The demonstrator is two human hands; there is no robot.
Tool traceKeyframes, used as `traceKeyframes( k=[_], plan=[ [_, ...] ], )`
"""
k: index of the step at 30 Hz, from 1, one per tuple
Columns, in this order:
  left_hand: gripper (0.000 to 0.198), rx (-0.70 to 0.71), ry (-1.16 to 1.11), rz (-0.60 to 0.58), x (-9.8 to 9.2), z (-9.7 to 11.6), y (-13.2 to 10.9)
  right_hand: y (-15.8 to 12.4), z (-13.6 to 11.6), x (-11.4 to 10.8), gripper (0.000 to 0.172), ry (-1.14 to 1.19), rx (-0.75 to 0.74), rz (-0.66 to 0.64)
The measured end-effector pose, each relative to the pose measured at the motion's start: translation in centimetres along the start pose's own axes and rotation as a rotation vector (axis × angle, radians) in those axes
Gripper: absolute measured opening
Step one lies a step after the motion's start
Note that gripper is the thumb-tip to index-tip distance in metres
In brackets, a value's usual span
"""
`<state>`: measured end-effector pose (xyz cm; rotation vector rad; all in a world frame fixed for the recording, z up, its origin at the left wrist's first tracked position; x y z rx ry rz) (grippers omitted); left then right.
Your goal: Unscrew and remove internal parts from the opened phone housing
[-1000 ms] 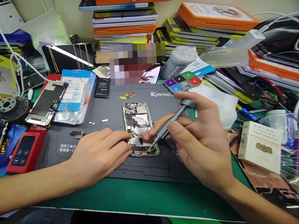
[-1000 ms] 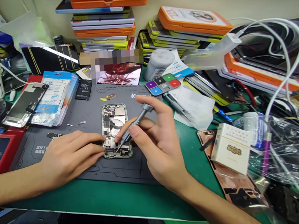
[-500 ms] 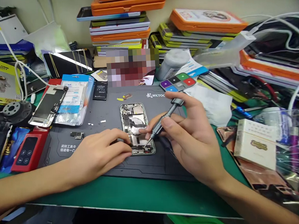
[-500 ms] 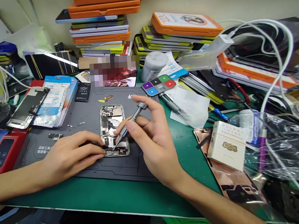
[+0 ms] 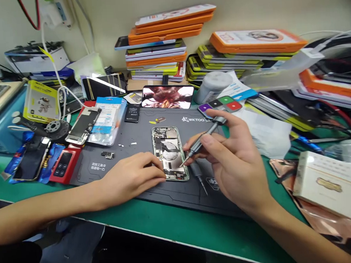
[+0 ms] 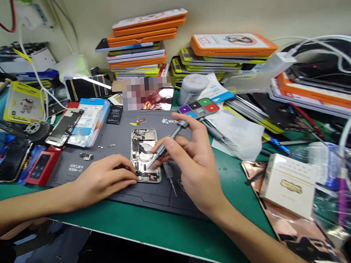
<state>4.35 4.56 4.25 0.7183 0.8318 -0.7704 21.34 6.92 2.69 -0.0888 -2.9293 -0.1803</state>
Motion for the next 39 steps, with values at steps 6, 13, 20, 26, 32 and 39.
traceKeyframes(
  k=[6,13,20,26,32,39],
  plan=[
    [0.012,-0.233,0.024,0.126,-3.8,-1.0,-4.6,0.0,0.0,-0.1,0.048,0.005,0.01,0.022],
    [0.011,-0.408,0.097,0.184,-5.0,-4.0,-7.4,-0.4,0.2,0.5,0.049,-0.003,0.034,-0.002],
    [0.018,-0.194,0.414,0.128,-4.7,-3.2,-4.0,0.1,0.4,-0.1,0.05,-0.024,0.03,0.03],
    [0.025,-0.169,0.494,0.049,-3.8,-3.8,-3.4,0.2,0.3,0.1,0.048,-0.027,0.028,0.009],
    [0.025,-0.239,0.445,0.138,-5.6,-3.7,-4.3,-0.1,0.3,0.2,0.046,-0.022,0.041,-0.006],
    [0.026,-0.294,0.511,0.152,-5.7,-2.1,-6.2,-0.3,0.5,0.5,0.044,-0.047,0.062,-0.012]
  ],
)
Point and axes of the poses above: each hand's wrist, its own y-axis towards the middle knuckle, its own x-axis out of the palm, z = x × y, the point moved 9 cm from there along y, towards the middle knuckle, and after that the axes turned 1 degree about -z, right-handed, at the moved point
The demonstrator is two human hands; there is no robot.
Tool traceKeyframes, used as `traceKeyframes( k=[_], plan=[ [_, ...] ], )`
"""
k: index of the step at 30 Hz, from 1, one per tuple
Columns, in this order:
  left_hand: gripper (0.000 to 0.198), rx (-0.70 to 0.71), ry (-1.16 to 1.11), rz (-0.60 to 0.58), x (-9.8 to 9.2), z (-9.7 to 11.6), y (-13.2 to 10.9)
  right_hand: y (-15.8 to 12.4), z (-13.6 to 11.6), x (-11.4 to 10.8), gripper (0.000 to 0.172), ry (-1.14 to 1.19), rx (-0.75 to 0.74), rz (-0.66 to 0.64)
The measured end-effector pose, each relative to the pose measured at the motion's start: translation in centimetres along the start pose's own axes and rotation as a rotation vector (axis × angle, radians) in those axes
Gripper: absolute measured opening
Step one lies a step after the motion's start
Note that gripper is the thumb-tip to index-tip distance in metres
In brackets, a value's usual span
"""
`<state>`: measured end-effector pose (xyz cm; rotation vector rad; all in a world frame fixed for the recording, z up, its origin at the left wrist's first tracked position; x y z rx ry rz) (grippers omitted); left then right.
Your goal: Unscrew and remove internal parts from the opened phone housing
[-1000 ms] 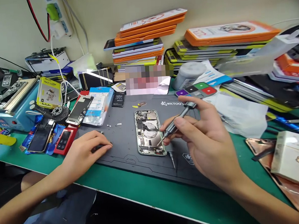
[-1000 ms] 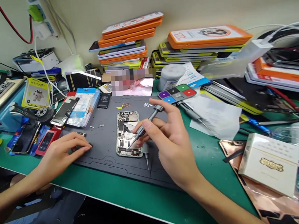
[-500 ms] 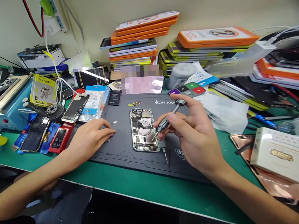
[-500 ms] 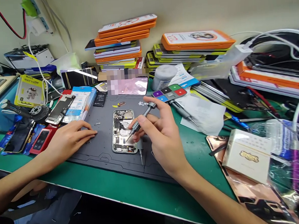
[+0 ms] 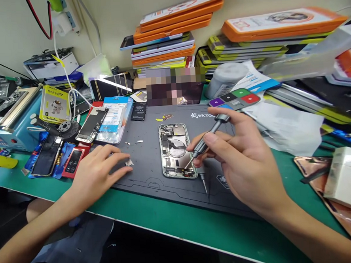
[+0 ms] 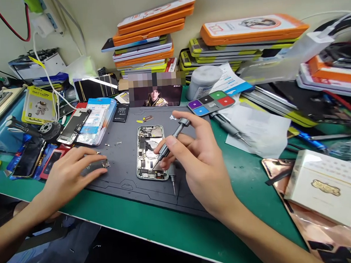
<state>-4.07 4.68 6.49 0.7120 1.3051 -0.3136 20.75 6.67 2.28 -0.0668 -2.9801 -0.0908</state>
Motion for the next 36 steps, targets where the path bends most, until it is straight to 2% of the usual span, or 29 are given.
traceKeyframes(
  k=[6,10,13,16,19,22,25,29,32,36],
  plan=[
    [0.017,0.076,0.078,-0.008,1.5,2.0,0.7,0.1,0.2,0.1,0.043,-0.019,-0.002,-0.001],
    [0.02,0.096,0.138,-0.04,2.0,2.4,1.5,0.1,0.0,-0.1,0.042,-0.002,-0.009,0.001],
    [0.02,0.061,0.119,-0.023,1.4,1.3,2.1,0.1,-0.2,-0.2,0.041,0.001,-0.012,-0.004],
    [0.018,-0.085,0.097,0.061,0.2,-1.3,2.6,0.0,-0.3,0.0,0.043,-0.002,-0.022,-0.017],
    [0.02,-0.123,0.101,0.028,0.7,-2.7,2.8,0.0,-0.3,0.0,0.043,-0.003,-0.019,-0.023],
    [0.024,-0.113,0.097,0.005,1.4,-2.9,2.7,0.0,-0.4,0.1,0.042,0.002,-0.027,-0.02],
    [0.026,-0.107,0.078,-0.007,1.7,-2.8,2.6,0.0,-0.4,0.0,0.042,0.008,-0.029,-0.012],
    [0.021,-0.115,0.036,0.029,0.6,-2.6,2.3,0.1,-0.3,0.0,0.042,0.013,-0.019,-0.006],
    [0.019,-0.072,-0.002,0.037,-0.2,-1.3,1.5,0.0,-0.4,-0.1,0.042,0.006,-0.022,-0.004],
    [0.028,-0.003,0.095,-0.032,0.5,0.6,0.3,-0.1,-0.3,0.0,0.045,-0.015,-0.024,-0.012]
  ],
)
Point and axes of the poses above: each hand's wrist, its own y-axis towards the middle knuckle, its own x-axis out of the palm, z = x × y, the point moved 9 cm from there along y, towards the middle knuckle, and after that the axes turned 1 degree about -z, right-handed, at the moved point
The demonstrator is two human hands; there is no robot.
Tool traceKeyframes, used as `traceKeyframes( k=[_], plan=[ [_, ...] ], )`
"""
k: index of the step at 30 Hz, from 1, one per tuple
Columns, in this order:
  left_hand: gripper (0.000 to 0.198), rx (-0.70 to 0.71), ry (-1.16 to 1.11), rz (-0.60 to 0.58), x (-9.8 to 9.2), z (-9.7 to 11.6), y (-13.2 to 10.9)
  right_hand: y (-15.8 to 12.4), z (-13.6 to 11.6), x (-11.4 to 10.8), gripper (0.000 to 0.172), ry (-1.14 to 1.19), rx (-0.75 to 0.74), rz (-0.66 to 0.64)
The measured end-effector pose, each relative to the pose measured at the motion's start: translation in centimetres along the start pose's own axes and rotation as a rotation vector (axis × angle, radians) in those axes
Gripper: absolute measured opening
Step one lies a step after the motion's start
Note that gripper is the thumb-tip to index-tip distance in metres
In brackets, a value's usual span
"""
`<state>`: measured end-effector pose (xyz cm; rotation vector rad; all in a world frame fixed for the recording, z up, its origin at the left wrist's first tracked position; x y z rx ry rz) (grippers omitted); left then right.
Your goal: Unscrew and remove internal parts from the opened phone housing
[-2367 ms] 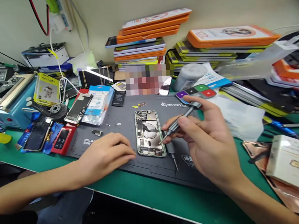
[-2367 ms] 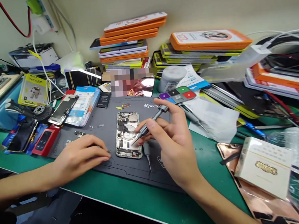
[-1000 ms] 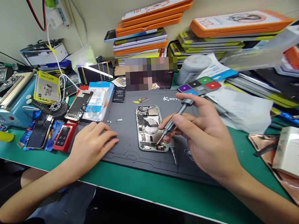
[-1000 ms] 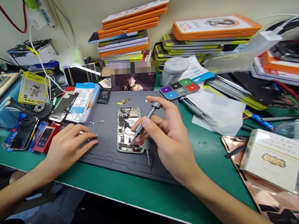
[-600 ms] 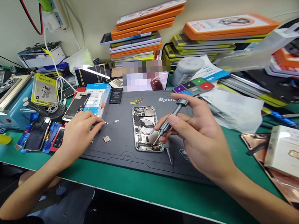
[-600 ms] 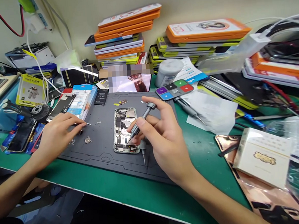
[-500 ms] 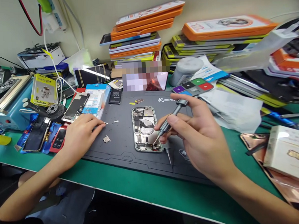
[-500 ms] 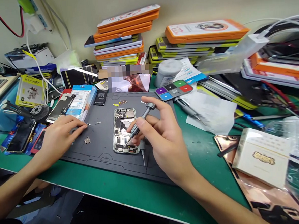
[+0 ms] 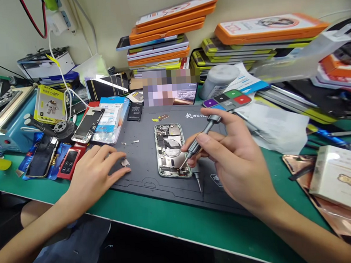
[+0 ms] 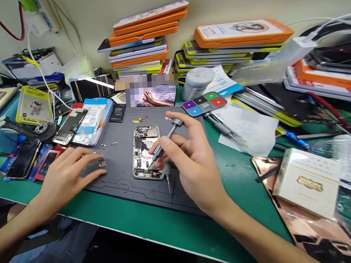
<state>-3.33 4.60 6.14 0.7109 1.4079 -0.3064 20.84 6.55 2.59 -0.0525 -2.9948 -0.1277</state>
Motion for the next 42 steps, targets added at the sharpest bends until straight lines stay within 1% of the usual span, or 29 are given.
traceKeyframes(
  k=[3,7,10,14,20,24,26,29,30,32,35,39,42],
  plan=[
    [0.024,0.005,0.012,-0.01,0.6,0.3,-0.3,0.0,0.1,0.1,0.044,-0.007,0.002,-0.004],
    [0.019,0.011,-0.033,-0.008,1.1,0.3,0.2,0.1,0.0,0.1,0.043,0.007,0.001,0.001],
    [0.02,0.01,-0.052,-0.021,1.3,0.5,0.6,0.1,0.0,0.0,0.043,0.011,0.008,0.01],
    [0.023,0.017,-0.068,-0.008,1.2,0.7,1.2,0.2,-0.1,0.1,0.045,0.016,0.006,0.0],
    [0.017,0.07,-0.018,-0.016,1.8,1.3,2.4,0.1,0.1,0.1,0.047,0.039,0.023,-0.003],
    [0.018,0.115,0.053,-0.025,1.8,2.0,2.9,0.1,-0.1,0.1,0.047,0.041,0.016,-0.004],
    [0.018,0.109,0.054,-0.011,1.4,1.7,3.1,0.0,-0.1,0.1,0.048,0.041,0.014,-0.007],
    [0.015,0.014,0.013,0.043,0.3,-0.1,3.0,0.1,-0.2,0.1,0.047,0.038,0.005,-0.015],
    [0.015,-0.008,0.004,0.045,0.1,-0.6,3.0,0.1,-0.2,0.1,0.047,0.035,0.0,-0.019],
    [0.016,-0.01,-0.017,0.003,0.4,-1.2,2.7,0.1,-0.2,0.2,0.046,0.03,-0.007,-0.028],
    [0.019,-0.006,-0.044,-0.05,1.3,-1.6,2.3,0.0,0.0,0.3,0.049,0.021,-0.006,-0.033],
    [0.021,-0.018,-0.064,-0.027,1.8,-2.0,1.9,0.1,0.3,0.3,0.05,0.001,-0.016,-0.034],
    [0.022,-0.019,-0.105,-0.02,1.9,-2.1,1.8,0.3,0.4,0.2,0.046,-0.007,-0.036,-0.036]
  ],
)
Point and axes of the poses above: each hand's wrist, its own y-axis towards the middle knuckle, its own x-axis out of the palm, z = x × y, the point moved 9 cm from there along y, towards the middle knuckle, and after that the axes turned 1 degree about -z, right-handed, at the moved point
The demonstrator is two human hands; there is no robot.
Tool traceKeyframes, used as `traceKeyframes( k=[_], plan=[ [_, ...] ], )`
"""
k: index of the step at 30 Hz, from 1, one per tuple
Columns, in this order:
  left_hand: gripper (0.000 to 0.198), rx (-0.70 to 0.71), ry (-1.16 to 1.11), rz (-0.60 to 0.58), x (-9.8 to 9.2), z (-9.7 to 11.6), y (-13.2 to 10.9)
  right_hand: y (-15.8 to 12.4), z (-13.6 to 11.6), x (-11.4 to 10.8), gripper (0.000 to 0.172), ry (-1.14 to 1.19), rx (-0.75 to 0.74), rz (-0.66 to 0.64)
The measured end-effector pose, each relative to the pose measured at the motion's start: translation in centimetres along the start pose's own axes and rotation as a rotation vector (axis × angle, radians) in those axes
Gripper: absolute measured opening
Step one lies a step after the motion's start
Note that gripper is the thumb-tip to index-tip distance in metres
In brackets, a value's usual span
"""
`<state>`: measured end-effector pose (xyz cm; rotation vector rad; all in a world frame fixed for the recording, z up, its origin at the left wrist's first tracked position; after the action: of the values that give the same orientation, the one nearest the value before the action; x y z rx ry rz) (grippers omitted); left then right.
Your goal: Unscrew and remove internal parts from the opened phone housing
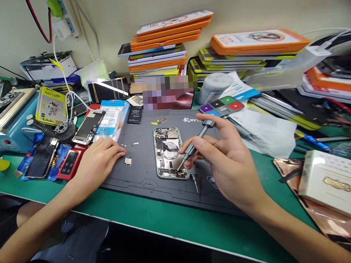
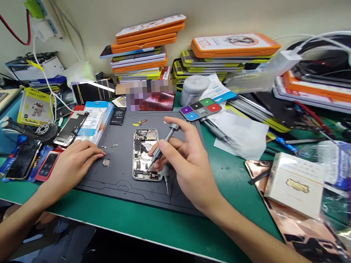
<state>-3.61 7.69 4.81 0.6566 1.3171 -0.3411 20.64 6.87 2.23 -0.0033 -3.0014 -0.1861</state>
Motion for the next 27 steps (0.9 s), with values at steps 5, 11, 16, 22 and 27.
traceKeyframes(
  k=[5,11,16,22,27],
  plan=[
    [0.021,-0.006,-0.014,-0.009,-0.1,0.0,0.1,0.2,0.1,-0.1,0.043,-0.013,-0.028,-0.009],
    [0.019,-0.005,-0.016,-0.001,-0.2,0.2,0.3,0.1,-0.3,-0.2,0.044,-0.052,-0.053,0.008],
    [0.017,-0.008,-0.039,0.025,-0.6,0.0,0.4,-0.8,-0.9,0.2,0.049,-0.186,-0.155,0.004],
    [0.015,-0.009,-0.071,0.05,-0.9,0.1,0.6,-2.0,-1.5,2.1,0.055,-0.389,-0.37,-0.145],
    [0.011,0.024,-0.107,0.121,-1.7,1.2,0.3,-2.6,-1.5,3.0,0.061,-0.479,-0.496,-0.216]
  ],
)
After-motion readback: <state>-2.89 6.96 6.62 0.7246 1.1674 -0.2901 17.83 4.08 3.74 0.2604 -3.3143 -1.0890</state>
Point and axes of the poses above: each hand's wrist, its own y-axis towards the middle knuckle, its own x-axis out of the palm, z = x × y, the point moved 9 cm from there along y, towards the middle knuckle, and after that the axes turned 1 degree about -z, right-handed, at the moved point
